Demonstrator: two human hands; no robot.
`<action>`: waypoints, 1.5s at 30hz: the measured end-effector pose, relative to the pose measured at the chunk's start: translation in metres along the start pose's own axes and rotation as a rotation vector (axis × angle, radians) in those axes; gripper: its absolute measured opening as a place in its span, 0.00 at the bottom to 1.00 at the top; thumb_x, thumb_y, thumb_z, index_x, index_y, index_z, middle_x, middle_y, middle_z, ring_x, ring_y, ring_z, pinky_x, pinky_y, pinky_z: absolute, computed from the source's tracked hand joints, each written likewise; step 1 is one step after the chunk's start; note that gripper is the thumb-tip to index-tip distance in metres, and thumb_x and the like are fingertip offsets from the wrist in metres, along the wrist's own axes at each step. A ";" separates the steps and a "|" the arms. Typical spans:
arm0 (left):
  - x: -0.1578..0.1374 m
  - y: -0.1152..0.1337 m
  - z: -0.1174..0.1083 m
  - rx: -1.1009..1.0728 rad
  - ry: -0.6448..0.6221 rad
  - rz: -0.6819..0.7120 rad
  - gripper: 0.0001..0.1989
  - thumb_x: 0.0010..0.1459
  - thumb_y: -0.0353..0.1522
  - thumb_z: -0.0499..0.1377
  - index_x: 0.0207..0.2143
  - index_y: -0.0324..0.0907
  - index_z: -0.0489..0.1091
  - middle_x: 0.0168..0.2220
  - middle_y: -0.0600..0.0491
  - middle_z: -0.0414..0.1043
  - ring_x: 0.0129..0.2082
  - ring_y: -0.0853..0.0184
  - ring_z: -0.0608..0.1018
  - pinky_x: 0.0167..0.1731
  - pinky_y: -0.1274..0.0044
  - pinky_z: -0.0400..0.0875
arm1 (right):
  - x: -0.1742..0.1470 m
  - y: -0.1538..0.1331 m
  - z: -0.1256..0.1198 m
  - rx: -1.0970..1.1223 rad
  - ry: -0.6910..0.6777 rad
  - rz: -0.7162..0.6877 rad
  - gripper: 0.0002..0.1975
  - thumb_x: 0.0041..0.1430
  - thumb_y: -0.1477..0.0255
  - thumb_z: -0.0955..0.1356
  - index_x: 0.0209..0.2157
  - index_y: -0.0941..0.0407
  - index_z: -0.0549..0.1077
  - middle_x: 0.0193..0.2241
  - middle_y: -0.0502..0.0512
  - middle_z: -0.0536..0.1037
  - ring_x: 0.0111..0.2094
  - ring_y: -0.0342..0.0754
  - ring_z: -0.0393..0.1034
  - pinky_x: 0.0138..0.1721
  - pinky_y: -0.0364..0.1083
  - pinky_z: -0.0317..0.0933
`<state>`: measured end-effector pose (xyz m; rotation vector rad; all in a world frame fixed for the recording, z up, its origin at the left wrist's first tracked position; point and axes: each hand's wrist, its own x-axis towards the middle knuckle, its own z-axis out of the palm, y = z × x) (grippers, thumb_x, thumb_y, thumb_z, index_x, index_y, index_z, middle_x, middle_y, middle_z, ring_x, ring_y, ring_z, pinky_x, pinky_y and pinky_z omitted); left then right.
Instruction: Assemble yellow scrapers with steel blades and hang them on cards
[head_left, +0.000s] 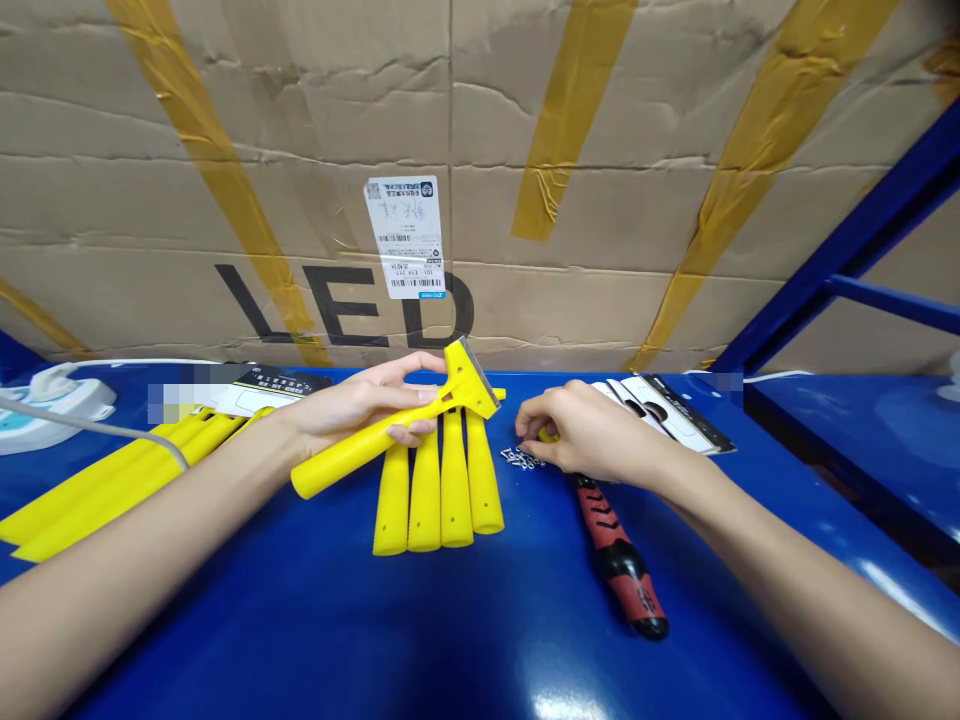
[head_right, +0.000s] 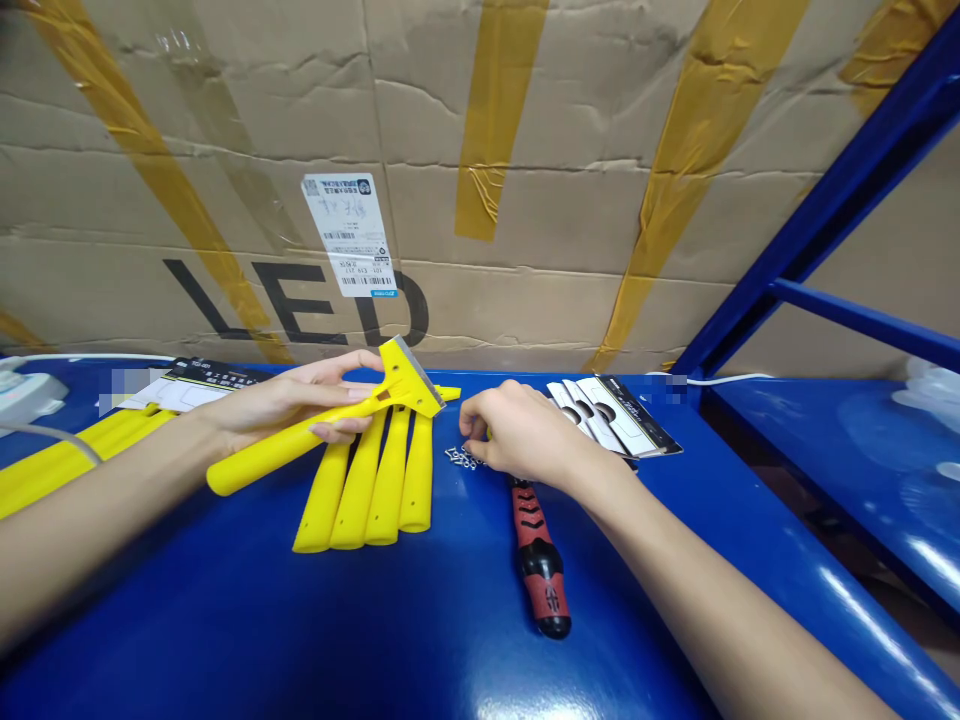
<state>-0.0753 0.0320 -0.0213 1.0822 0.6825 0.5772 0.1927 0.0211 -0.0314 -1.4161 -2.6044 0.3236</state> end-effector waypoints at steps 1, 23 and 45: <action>0.000 0.000 0.000 -0.003 0.000 0.000 0.16 0.63 0.27 0.59 0.53 0.43 0.65 0.27 0.54 0.67 0.22 0.75 0.65 0.23 0.83 0.58 | 0.000 0.000 0.001 -0.002 0.001 0.000 0.05 0.53 0.77 0.71 0.32 0.54 0.80 0.29 0.50 0.83 0.30 0.46 0.75 0.31 0.43 0.59; 0.004 -0.007 0.003 -0.094 -0.026 -0.013 0.15 0.59 0.23 0.62 0.47 0.44 0.68 0.33 0.51 0.71 0.25 0.74 0.71 0.23 0.83 0.63 | 0.001 0.013 0.005 0.062 0.000 -0.031 0.09 0.49 0.81 0.68 0.31 0.55 0.78 0.26 0.50 0.81 0.28 0.45 0.73 0.30 0.42 0.60; 0.002 -0.006 0.022 -0.078 -0.052 -0.011 0.11 0.63 0.27 0.60 0.47 0.43 0.66 0.28 0.55 0.65 0.23 0.77 0.66 0.22 0.85 0.58 | -0.005 -0.012 -0.003 0.232 0.417 -0.316 0.07 0.57 0.80 0.67 0.31 0.55 0.65 0.29 0.48 0.74 0.30 0.43 0.68 0.34 0.42 0.58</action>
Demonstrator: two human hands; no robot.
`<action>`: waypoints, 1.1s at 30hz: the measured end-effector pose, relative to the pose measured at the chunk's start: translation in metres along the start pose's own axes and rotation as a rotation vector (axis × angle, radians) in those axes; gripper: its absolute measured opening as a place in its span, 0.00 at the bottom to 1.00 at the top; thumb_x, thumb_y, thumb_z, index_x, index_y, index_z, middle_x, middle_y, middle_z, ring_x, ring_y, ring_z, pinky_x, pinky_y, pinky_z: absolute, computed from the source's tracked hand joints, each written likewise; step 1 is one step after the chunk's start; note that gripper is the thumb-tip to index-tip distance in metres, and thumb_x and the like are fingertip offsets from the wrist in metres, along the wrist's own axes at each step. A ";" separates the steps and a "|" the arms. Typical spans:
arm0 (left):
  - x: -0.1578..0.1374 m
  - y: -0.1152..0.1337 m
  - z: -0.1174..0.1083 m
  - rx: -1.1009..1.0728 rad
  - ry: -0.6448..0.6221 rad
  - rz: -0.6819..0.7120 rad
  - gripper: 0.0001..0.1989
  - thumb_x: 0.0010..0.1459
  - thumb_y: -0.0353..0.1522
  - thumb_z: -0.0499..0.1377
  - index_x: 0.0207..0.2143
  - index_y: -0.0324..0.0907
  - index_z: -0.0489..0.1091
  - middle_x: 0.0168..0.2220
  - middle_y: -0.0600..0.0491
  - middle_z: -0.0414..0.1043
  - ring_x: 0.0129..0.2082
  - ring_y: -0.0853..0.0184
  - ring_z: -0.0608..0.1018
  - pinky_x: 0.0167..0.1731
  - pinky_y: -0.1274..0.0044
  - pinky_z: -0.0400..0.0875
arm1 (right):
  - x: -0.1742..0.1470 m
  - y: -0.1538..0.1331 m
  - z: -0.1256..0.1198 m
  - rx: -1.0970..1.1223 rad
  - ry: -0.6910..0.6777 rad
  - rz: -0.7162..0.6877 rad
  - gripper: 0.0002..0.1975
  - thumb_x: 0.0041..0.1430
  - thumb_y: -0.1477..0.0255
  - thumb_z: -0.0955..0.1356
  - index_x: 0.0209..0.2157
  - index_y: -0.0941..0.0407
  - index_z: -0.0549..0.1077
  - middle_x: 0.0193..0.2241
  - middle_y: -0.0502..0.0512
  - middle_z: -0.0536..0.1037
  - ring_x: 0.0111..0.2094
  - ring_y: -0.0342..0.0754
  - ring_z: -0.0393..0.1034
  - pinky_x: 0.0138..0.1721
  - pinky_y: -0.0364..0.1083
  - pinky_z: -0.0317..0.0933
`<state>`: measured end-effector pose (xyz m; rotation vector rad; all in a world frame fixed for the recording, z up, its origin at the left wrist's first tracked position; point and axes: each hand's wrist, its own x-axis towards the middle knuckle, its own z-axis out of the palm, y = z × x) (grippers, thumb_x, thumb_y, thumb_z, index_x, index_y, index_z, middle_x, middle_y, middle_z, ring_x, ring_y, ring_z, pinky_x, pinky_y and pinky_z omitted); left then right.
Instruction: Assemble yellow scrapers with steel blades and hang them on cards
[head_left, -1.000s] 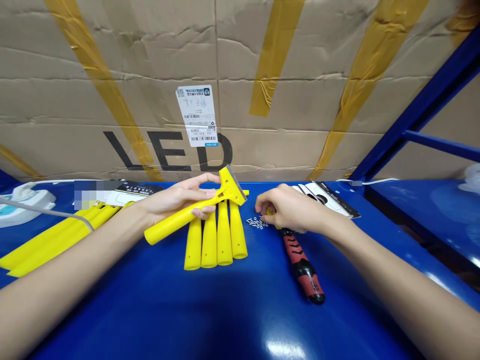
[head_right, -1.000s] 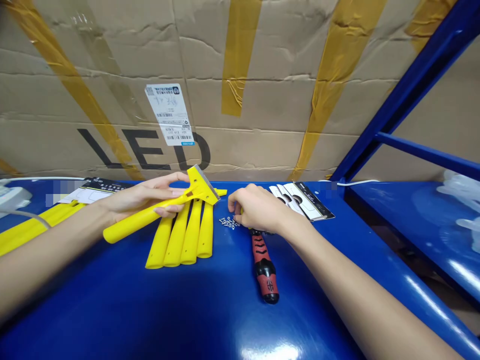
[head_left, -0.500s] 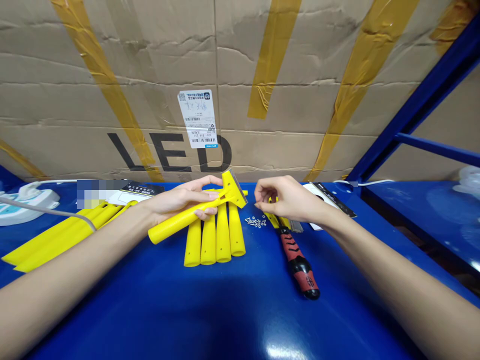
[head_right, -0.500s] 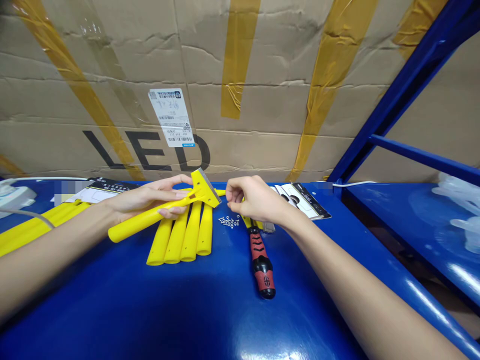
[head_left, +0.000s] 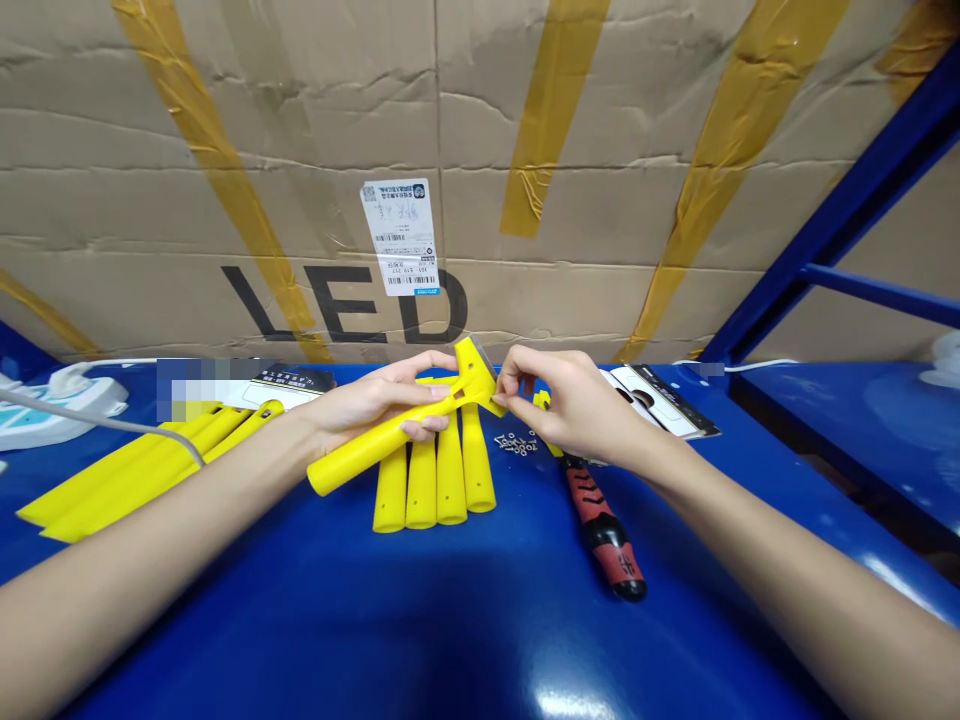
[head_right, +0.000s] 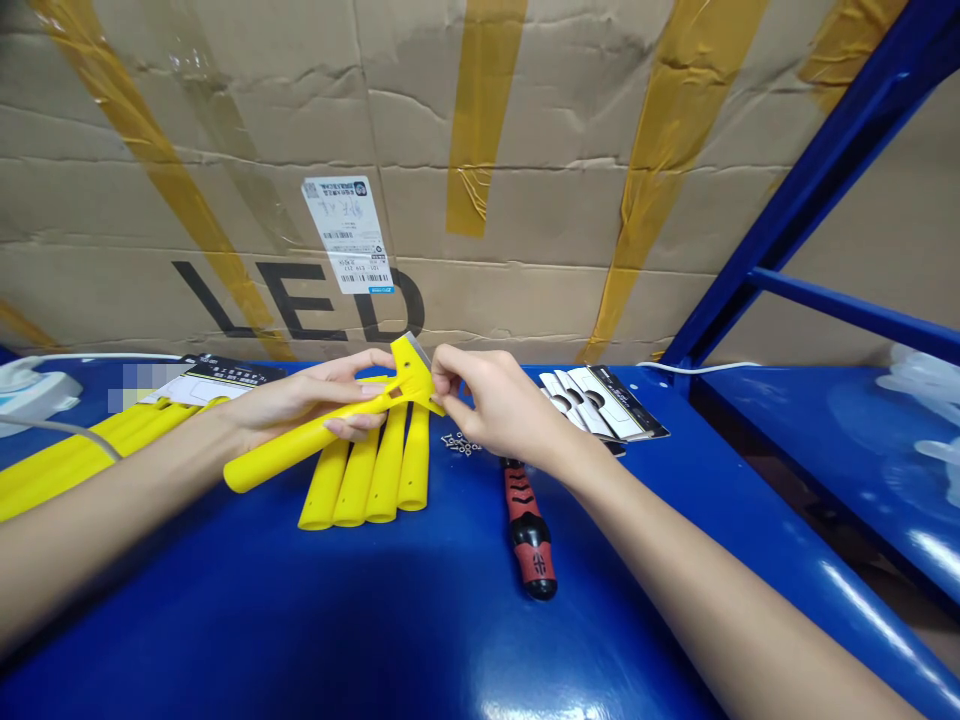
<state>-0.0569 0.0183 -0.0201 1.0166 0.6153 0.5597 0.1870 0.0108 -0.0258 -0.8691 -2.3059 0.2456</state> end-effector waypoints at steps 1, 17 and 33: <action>0.000 0.000 0.000 -0.003 0.005 0.003 0.11 0.63 0.27 0.60 0.47 0.43 0.67 0.28 0.55 0.65 0.23 0.77 0.66 0.22 0.85 0.58 | 0.000 0.000 0.000 -0.006 -0.009 -0.001 0.07 0.57 0.80 0.66 0.31 0.55 0.65 0.29 0.48 0.74 0.30 0.43 0.68 0.34 0.42 0.57; 0.000 -0.003 0.004 -0.010 0.007 0.010 0.13 0.62 0.27 0.61 0.49 0.43 0.67 0.27 0.55 0.66 0.22 0.77 0.67 0.22 0.85 0.60 | 0.000 -0.001 0.002 -0.102 -0.064 0.005 0.06 0.60 0.78 0.65 0.32 0.54 0.63 0.29 0.49 0.74 0.29 0.44 0.66 0.33 0.43 0.54; -0.001 -0.005 -0.001 -0.012 -0.013 0.006 0.16 0.61 0.26 0.60 0.51 0.44 0.66 0.30 0.53 0.68 0.23 0.76 0.68 0.22 0.85 0.61 | -0.001 0.022 0.003 0.295 -0.011 0.286 0.18 0.51 0.58 0.76 0.33 0.56 0.71 0.27 0.51 0.77 0.28 0.45 0.70 0.31 0.45 0.63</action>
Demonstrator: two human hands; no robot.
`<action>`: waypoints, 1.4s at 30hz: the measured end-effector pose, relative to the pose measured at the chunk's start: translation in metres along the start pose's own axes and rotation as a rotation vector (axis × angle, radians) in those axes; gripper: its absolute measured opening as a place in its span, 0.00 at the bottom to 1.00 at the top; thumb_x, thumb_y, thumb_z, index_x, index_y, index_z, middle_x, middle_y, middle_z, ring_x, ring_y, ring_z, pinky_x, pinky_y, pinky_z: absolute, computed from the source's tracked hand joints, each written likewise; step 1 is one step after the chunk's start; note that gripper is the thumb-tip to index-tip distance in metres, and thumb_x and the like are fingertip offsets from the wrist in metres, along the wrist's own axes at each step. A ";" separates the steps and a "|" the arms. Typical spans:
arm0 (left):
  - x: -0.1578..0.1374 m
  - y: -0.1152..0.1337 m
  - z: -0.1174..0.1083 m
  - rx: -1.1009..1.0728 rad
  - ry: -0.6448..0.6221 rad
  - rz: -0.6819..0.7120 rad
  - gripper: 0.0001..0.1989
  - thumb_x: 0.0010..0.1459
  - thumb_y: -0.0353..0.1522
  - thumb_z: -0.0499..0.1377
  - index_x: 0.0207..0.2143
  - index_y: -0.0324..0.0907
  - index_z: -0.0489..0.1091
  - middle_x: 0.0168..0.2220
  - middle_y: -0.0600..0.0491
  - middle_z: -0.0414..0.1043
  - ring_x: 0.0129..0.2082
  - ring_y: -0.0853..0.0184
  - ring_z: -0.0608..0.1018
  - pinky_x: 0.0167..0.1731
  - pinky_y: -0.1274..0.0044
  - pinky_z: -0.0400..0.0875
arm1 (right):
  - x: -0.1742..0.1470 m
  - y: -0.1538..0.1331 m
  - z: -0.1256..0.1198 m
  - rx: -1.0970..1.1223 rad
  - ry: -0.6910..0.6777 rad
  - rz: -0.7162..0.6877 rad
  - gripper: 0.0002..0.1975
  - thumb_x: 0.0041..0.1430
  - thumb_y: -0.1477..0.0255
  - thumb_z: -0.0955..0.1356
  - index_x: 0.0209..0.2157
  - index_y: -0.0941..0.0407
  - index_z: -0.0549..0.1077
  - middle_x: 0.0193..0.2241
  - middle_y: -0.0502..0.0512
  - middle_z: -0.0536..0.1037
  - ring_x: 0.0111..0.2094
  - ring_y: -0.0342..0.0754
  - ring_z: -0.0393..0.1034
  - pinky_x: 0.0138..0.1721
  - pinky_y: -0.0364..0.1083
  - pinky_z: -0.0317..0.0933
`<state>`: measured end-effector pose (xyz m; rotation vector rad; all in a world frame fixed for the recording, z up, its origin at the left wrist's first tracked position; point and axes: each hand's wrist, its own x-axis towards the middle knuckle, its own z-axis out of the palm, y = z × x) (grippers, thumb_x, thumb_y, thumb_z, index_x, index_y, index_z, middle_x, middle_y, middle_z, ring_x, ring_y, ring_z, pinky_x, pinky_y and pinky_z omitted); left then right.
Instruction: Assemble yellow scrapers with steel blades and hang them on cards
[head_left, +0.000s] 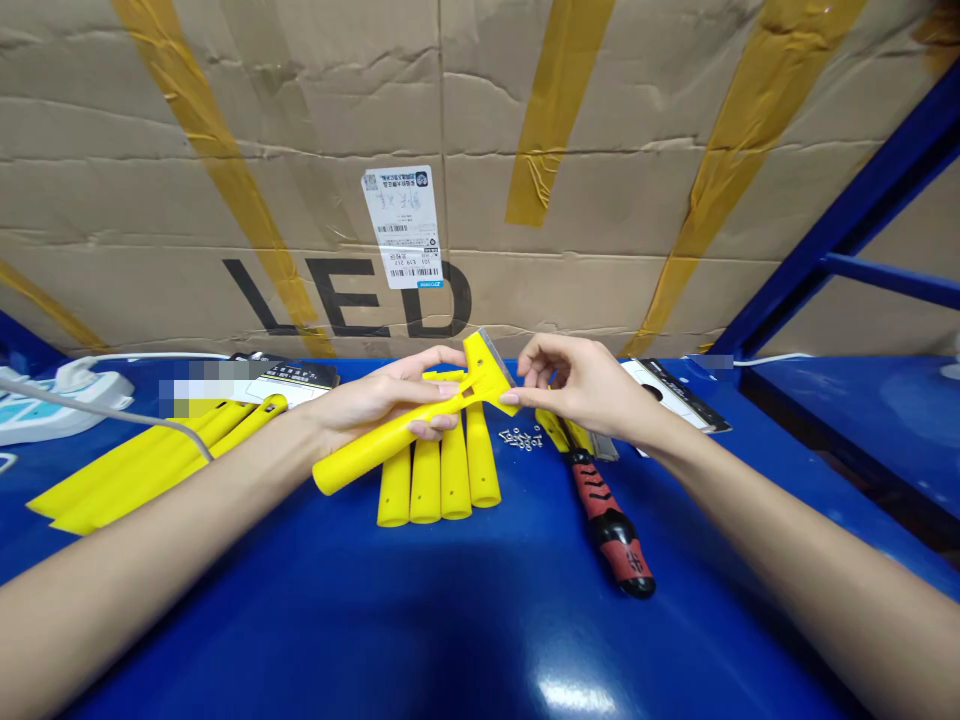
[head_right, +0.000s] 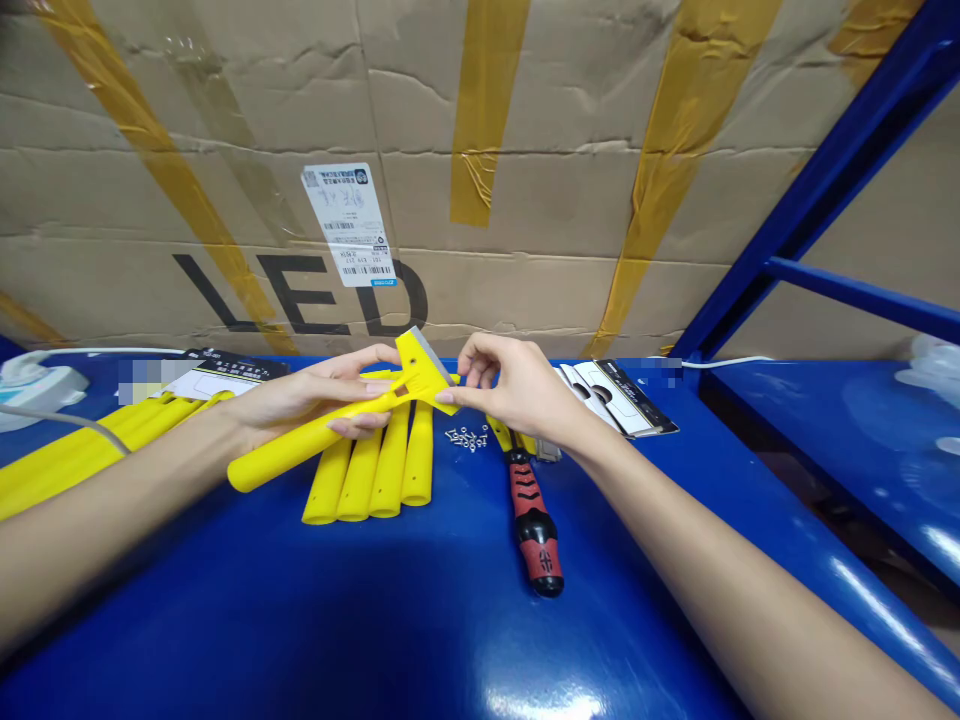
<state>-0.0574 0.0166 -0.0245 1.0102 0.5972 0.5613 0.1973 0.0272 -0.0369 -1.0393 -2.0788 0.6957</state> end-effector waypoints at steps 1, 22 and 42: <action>0.000 0.000 0.000 -0.003 0.007 -0.006 0.17 0.61 0.26 0.61 0.52 0.45 0.66 0.30 0.53 0.68 0.23 0.76 0.69 0.22 0.85 0.62 | 0.000 0.000 0.001 0.016 -0.015 0.027 0.19 0.51 0.57 0.76 0.33 0.56 0.71 0.27 0.52 0.78 0.28 0.46 0.71 0.31 0.45 0.64; 0.003 0.008 -0.015 -0.049 0.130 0.031 0.17 0.61 0.21 0.58 0.52 0.41 0.67 0.36 0.46 0.73 0.23 0.74 0.69 0.22 0.82 0.65 | -0.003 0.001 0.011 -0.296 -0.230 0.030 0.07 0.57 0.82 0.67 0.34 0.56 0.74 0.30 0.51 0.82 0.32 0.44 0.76 0.36 0.41 0.64; 0.002 0.006 -0.011 -0.029 0.149 0.006 0.16 0.62 0.22 0.56 0.51 0.42 0.66 0.34 0.50 0.71 0.23 0.75 0.70 0.23 0.83 0.65 | -0.004 -0.002 0.010 -0.269 -0.170 -0.131 0.06 0.60 0.81 0.66 0.35 0.55 0.70 0.31 0.50 0.78 0.31 0.44 0.70 0.35 0.44 0.61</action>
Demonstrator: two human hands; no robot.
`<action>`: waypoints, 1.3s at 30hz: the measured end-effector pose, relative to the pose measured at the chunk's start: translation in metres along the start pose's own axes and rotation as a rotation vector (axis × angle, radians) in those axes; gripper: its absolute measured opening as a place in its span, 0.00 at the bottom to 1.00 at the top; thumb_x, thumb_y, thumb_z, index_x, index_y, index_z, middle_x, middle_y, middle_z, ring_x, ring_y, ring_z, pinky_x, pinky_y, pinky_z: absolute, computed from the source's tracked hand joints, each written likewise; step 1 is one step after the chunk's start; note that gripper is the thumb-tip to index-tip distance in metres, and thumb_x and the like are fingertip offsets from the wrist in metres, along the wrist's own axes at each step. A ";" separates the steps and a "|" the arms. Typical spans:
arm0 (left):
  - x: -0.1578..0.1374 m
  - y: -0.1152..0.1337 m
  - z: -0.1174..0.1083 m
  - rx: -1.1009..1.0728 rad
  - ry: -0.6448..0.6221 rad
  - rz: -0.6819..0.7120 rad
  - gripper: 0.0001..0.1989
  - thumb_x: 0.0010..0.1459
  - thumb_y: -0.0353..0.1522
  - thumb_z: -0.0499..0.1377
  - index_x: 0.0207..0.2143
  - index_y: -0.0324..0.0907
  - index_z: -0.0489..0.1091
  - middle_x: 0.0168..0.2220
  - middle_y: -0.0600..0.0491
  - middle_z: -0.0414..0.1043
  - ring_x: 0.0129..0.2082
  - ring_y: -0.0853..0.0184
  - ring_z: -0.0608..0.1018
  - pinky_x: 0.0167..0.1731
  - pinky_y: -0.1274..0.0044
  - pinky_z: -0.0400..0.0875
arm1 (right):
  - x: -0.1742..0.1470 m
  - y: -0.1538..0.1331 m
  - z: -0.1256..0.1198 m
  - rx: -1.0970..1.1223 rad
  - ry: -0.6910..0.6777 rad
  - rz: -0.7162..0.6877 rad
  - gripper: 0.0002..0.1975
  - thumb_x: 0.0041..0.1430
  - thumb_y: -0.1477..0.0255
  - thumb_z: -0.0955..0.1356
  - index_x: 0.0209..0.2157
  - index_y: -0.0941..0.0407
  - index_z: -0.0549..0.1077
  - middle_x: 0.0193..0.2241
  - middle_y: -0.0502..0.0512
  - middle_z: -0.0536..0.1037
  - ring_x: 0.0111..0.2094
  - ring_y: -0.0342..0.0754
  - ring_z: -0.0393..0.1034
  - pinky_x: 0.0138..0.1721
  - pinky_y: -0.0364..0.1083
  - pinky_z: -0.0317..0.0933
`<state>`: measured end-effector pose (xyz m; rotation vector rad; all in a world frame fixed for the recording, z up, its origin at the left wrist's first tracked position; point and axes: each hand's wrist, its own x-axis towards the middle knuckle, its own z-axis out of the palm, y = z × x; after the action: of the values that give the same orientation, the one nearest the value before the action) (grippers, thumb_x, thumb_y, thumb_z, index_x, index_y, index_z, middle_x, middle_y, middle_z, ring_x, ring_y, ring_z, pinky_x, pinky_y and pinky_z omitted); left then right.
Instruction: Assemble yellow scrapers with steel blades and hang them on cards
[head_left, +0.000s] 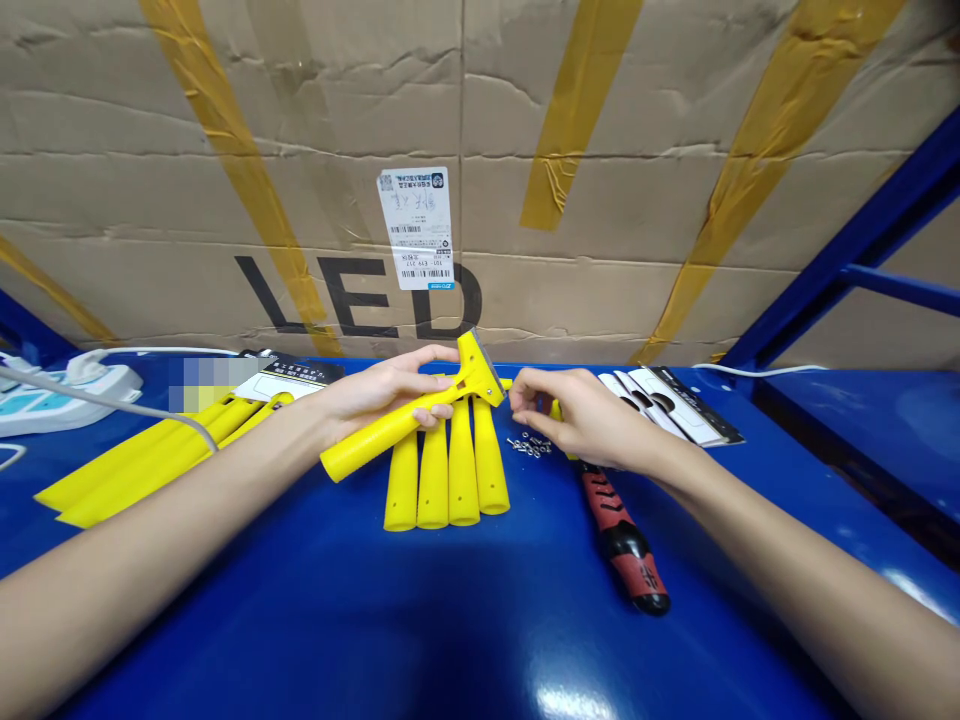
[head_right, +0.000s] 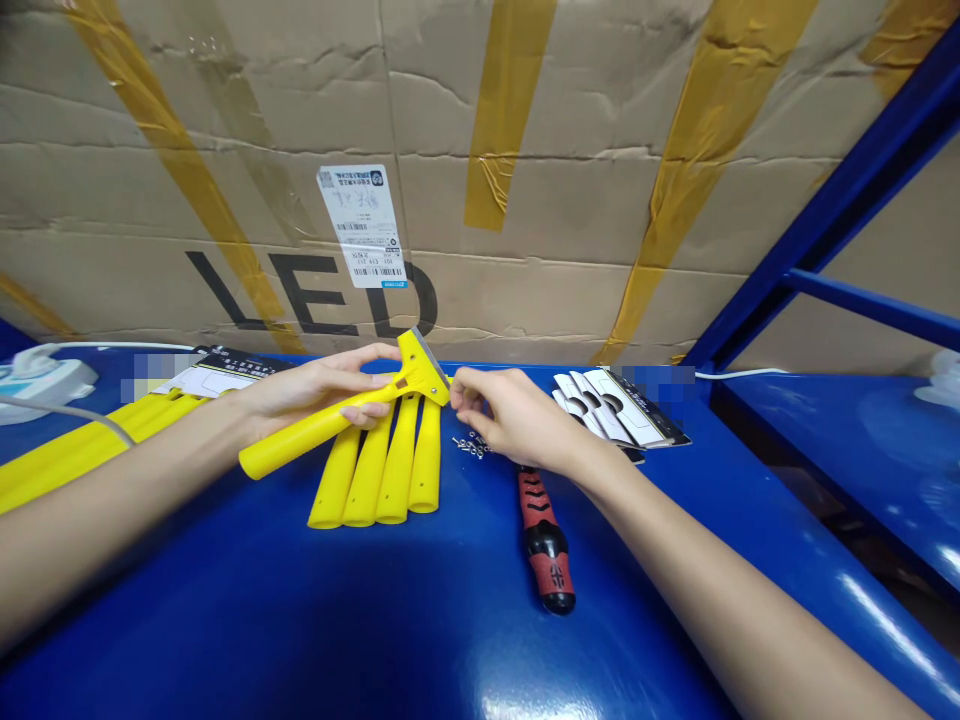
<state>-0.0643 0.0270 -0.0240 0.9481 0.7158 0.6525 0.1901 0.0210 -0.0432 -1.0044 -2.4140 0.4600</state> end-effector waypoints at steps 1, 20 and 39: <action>0.000 -0.001 0.001 -0.001 -0.007 -0.004 0.17 0.61 0.22 0.57 0.51 0.42 0.66 0.34 0.50 0.71 0.23 0.75 0.70 0.23 0.83 0.65 | 0.000 -0.002 -0.001 0.017 0.082 -0.027 0.05 0.60 0.80 0.67 0.35 0.55 0.70 0.32 0.50 0.78 0.32 0.44 0.71 0.36 0.44 0.62; -0.008 -0.008 0.021 0.101 -0.212 -0.033 0.08 0.65 0.27 0.58 0.45 0.43 0.64 0.27 0.56 0.65 0.21 0.78 0.63 0.24 0.84 0.58 | 0.004 -0.025 -0.003 0.113 0.397 -0.144 0.08 0.59 0.78 0.70 0.36 0.54 0.68 0.33 0.50 0.74 0.33 0.44 0.68 0.37 0.46 0.64; -0.010 -0.007 0.028 0.103 -0.167 -0.042 0.11 0.62 0.27 0.61 0.46 0.43 0.65 0.28 0.54 0.66 0.23 0.75 0.66 0.23 0.84 0.59 | 0.006 -0.015 -0.006 0.493 0.330 0.027 0.16 0.55 0.66 0.75 0.43 0.55 0.72 0.37 0.53 0.76 0.37 0.47 0.70 0.38 0.47 0.66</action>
<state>-0.0470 0.0029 -0.0163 1.0665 0.6234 0.4970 0.1809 0.0155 -0.0294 -0.8160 -1.8671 0.7842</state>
